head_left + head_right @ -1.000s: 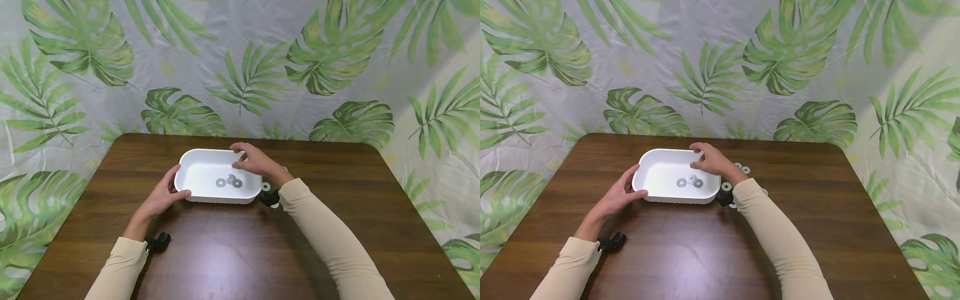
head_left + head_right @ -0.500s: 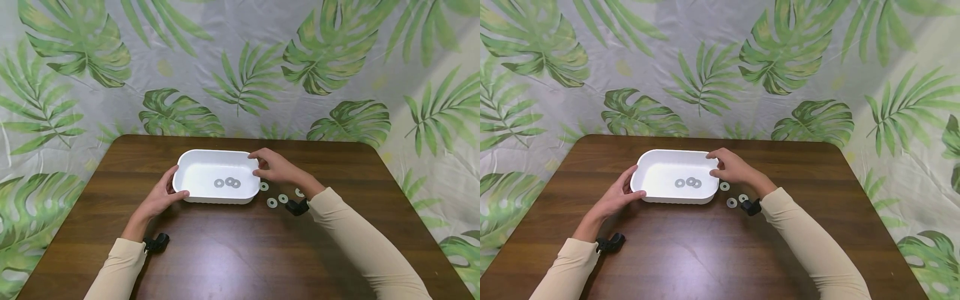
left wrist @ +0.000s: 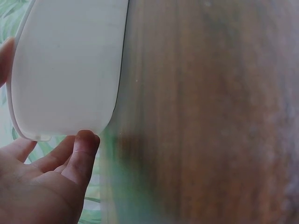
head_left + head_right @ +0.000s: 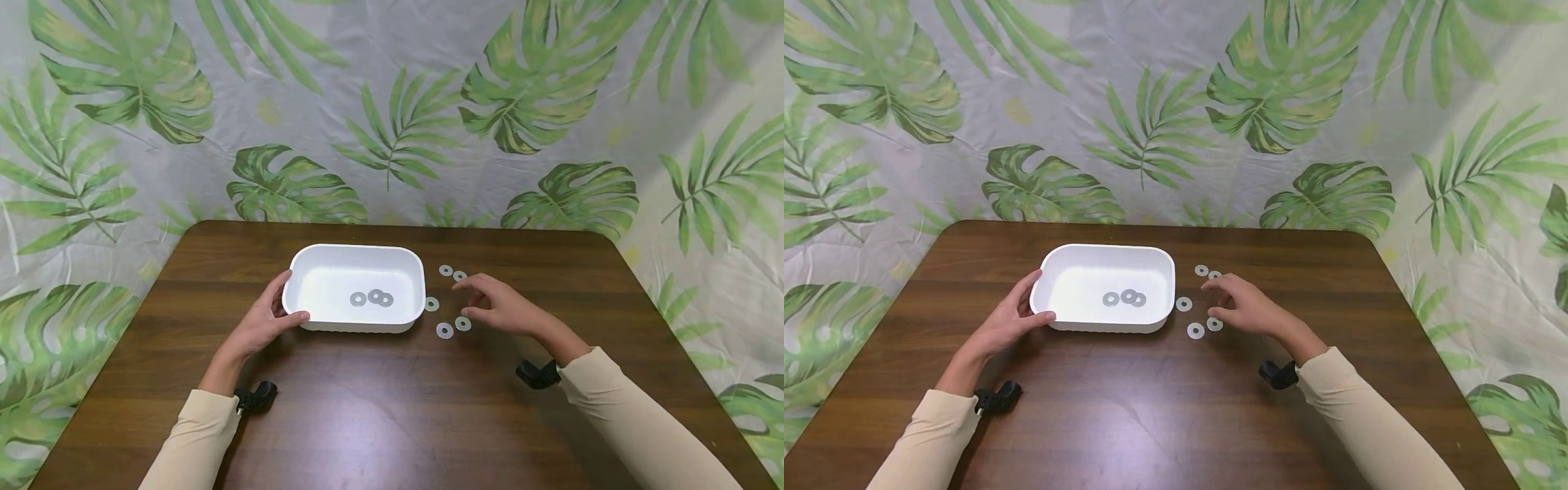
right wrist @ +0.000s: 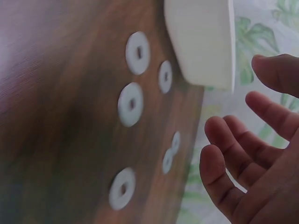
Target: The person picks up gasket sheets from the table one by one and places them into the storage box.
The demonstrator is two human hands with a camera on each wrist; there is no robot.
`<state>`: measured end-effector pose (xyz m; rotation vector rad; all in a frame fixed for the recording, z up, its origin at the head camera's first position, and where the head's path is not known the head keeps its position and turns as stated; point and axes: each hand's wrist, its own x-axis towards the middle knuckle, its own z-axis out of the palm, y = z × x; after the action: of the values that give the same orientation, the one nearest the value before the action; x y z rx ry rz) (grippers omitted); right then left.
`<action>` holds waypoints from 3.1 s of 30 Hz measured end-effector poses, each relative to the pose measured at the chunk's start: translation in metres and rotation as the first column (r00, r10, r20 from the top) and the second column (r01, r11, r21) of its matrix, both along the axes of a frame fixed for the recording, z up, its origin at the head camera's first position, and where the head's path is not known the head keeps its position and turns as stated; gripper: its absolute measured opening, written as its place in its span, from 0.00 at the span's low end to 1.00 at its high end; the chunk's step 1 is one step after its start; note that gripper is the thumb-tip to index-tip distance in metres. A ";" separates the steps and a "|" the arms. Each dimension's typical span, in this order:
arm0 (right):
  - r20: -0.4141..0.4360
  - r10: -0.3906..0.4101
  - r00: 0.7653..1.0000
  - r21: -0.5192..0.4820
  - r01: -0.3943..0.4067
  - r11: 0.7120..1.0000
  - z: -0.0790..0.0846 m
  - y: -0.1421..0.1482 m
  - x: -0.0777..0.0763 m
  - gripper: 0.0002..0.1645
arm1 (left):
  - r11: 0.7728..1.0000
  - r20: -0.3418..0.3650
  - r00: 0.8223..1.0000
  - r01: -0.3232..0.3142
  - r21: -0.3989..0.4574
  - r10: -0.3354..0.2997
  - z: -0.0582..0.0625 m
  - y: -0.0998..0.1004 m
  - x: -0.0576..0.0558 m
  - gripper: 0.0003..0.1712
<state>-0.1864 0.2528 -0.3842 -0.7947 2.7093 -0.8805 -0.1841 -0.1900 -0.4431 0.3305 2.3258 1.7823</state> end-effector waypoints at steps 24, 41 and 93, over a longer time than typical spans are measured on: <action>0.012 -0.117 0.993 0.053 0.116 0.992 -0.016 0.051 0.015 0.25 | 1.000 -0.003 1.000 -0.005 -0.005 0.005 0.000 -0.001 0.001 0.54; -0.113 -0.150 0.982 0.247 0.174 0.953 -0.053 0.057 -0.013 0.21 | 1.000 0.000 1.000 0.008 0.005 -0.008 -0.002 0.000 0.000 0.53; 0.032 -0.120 0.992 0.171 0.113 0.979 -0.058 0.057 -0.022 0.19 | 0.990 -0.013 1.000 0.004 -0.142 -0.006 0.001 0.001 0.002 0.57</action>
<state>-0.2081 0.3098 -0.4424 -0.5812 2.7710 -0.6691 -0.1821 -0.1889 -0.4419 0.3269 2.4422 1.6054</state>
